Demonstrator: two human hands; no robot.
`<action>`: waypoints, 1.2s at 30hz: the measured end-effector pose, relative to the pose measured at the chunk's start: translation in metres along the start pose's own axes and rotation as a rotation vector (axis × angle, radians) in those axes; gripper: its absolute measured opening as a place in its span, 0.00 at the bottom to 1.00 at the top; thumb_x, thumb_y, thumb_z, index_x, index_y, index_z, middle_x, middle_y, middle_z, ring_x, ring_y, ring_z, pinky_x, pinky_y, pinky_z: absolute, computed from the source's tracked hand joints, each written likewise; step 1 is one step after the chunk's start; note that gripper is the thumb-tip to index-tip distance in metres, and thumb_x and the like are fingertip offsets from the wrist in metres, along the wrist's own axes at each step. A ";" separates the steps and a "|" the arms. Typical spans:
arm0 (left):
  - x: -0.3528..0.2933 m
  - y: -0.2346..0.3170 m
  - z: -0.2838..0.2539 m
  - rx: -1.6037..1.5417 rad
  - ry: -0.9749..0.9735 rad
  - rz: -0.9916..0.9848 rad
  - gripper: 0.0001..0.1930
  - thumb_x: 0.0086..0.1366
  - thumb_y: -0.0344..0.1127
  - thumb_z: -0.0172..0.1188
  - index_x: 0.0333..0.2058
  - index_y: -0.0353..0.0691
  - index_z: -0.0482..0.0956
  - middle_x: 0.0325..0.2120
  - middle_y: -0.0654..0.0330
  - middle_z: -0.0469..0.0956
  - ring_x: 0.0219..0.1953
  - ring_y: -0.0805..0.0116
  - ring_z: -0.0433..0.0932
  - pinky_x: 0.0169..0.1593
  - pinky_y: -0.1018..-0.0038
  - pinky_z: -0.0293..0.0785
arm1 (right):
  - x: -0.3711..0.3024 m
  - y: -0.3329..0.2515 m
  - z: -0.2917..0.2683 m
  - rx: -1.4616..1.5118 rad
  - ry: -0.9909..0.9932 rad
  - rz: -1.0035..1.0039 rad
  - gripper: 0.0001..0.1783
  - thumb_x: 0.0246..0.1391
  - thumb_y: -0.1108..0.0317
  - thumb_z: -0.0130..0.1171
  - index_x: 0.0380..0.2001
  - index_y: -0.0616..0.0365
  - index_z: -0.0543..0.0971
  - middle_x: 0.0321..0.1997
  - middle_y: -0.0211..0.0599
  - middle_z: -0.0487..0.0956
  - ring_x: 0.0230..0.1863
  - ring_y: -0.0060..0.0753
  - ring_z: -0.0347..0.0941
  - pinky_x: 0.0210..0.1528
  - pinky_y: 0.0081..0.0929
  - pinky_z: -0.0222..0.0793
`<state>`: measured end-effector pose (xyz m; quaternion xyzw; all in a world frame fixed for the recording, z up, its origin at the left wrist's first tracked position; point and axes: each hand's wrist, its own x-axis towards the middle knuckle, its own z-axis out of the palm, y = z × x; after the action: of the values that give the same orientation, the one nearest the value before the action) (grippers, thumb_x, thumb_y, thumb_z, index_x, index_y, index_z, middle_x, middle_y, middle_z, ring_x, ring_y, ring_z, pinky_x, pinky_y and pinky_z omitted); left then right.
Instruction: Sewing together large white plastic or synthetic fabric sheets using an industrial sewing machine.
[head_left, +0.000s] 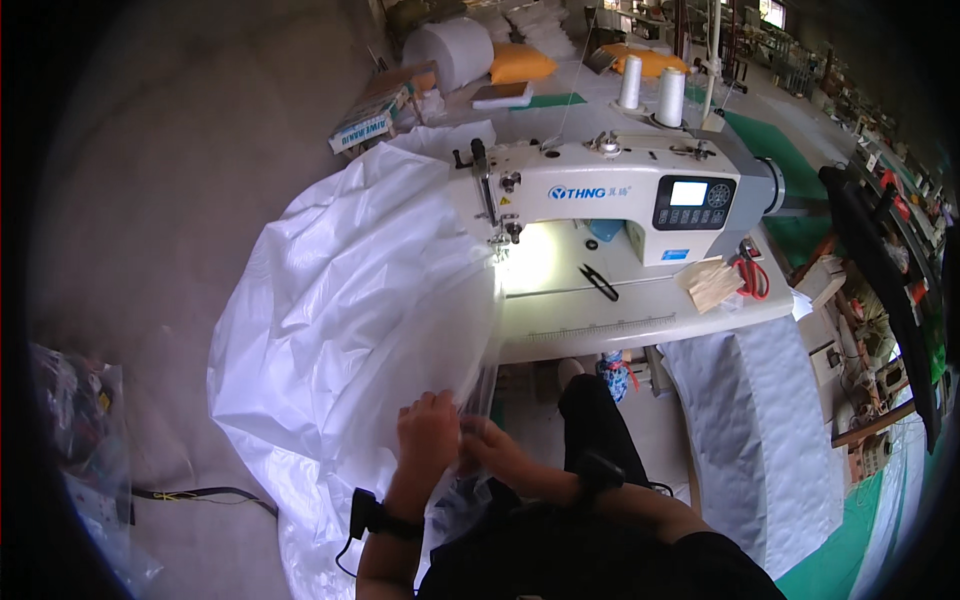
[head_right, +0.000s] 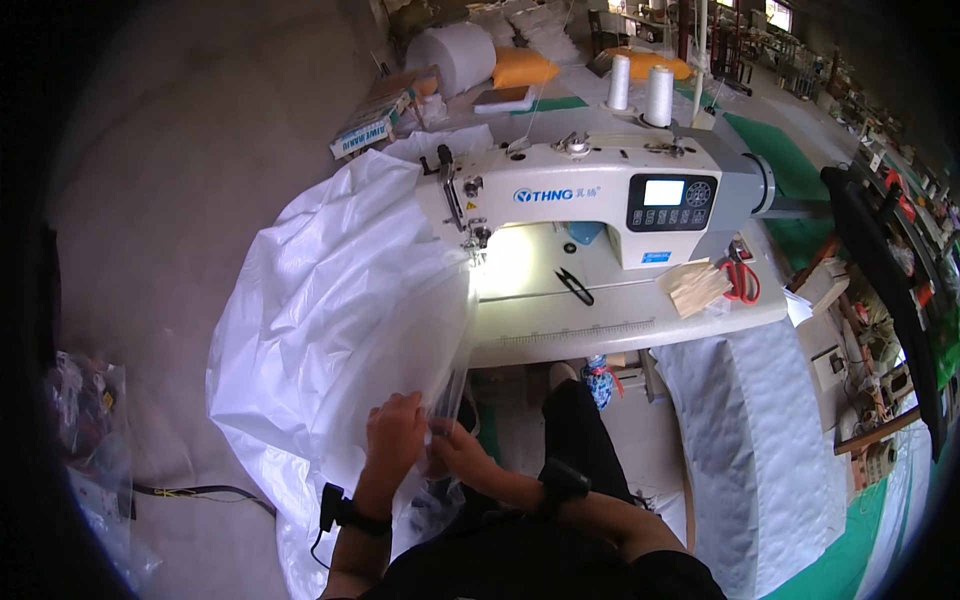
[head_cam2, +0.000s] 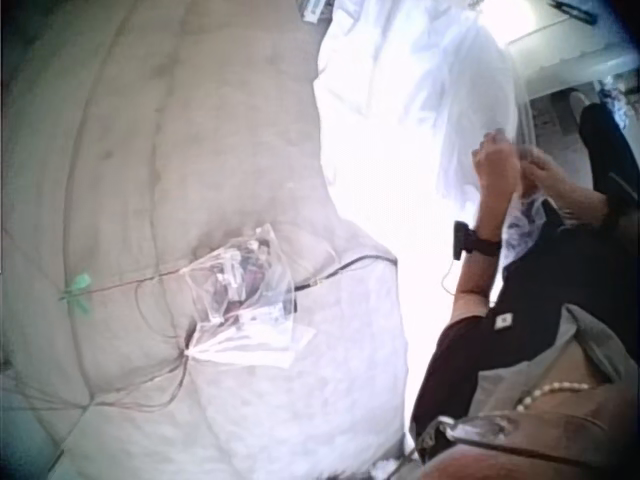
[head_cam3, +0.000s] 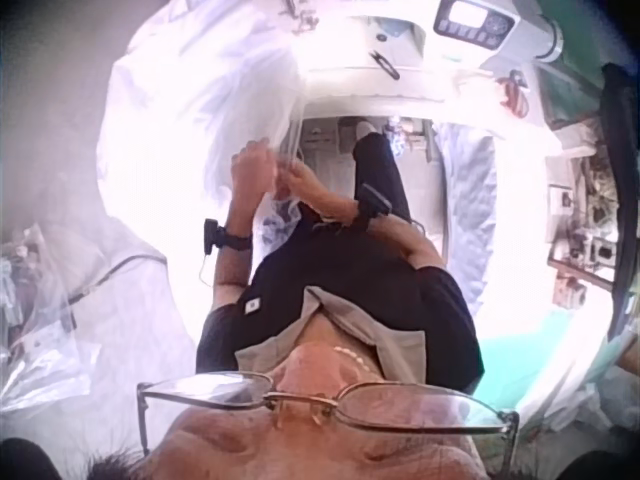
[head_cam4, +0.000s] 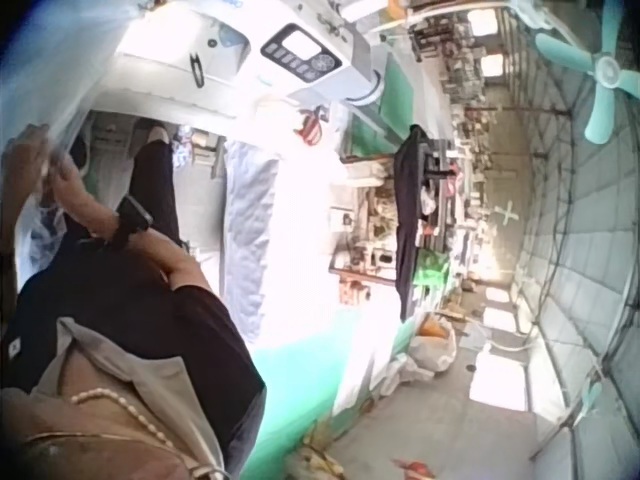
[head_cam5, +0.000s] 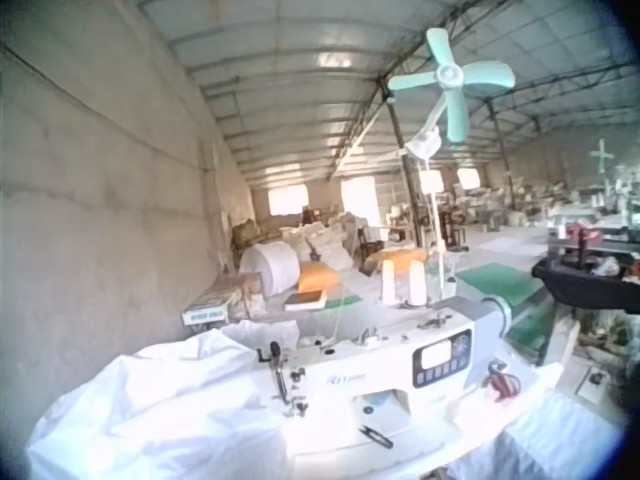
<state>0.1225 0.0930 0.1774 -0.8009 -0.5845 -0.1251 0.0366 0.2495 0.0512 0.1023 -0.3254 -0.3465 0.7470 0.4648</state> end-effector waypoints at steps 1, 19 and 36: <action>0.000 -0.010 -0.004 -0.094 -0.005 0.028 0.11 0.57 0.36 0.57 0.38 0.40 0.75 0.29 0.54 0.75 0.34 0.53 0.76 0.38 0.59 0.69 | -0.006 -0.006 0.005 0.005 0.000 0.012 0.16 0.63 0.68 0.46 0.52 0.61 0.63 0.35 0.39 0.76 0.28 0.30 0.77 0.30 0.24 0.76; -0.053 0.011 0.002 0.062 0.068 0.118 0.16 0.49 0.34 0.61 0.37 0.37 0.73 0.36 0.56 0.72 0.39 0.56 0.73 0.44 0.61 0.66 | -0.060 -0.084 -0.029 0.267 0.411 -0.197 0.08 0.61 0.65 0.51 0.40 0.57 0.69 0.19 0.26 0.63 0.13 0.21 0.60 0.13 0.26 0.65; -0.014 0.009 -0.055 -1.139 -0.409 -0.294 0.16 0.57 0.28 0.48 0.42 0.28 0.74 0.29 0.59 0.76 0.31 0.71 0.74 0.36 0.77 0.70 | -0.045 -0.071 0.027 -0.003 -0.011 -0.159 0.08 0.60 0.71 0.54 0.40 0.61 0.69 0.29 0.35 0.76 0.26 0.23 0.75 0.27 0.21 0.73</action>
<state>0.1184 0.0657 0.2282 -0.6136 -0.5252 -0.2652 -0.5266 0.2768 0.0278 0.1833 -0.2936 -0.3749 0.7089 0.5203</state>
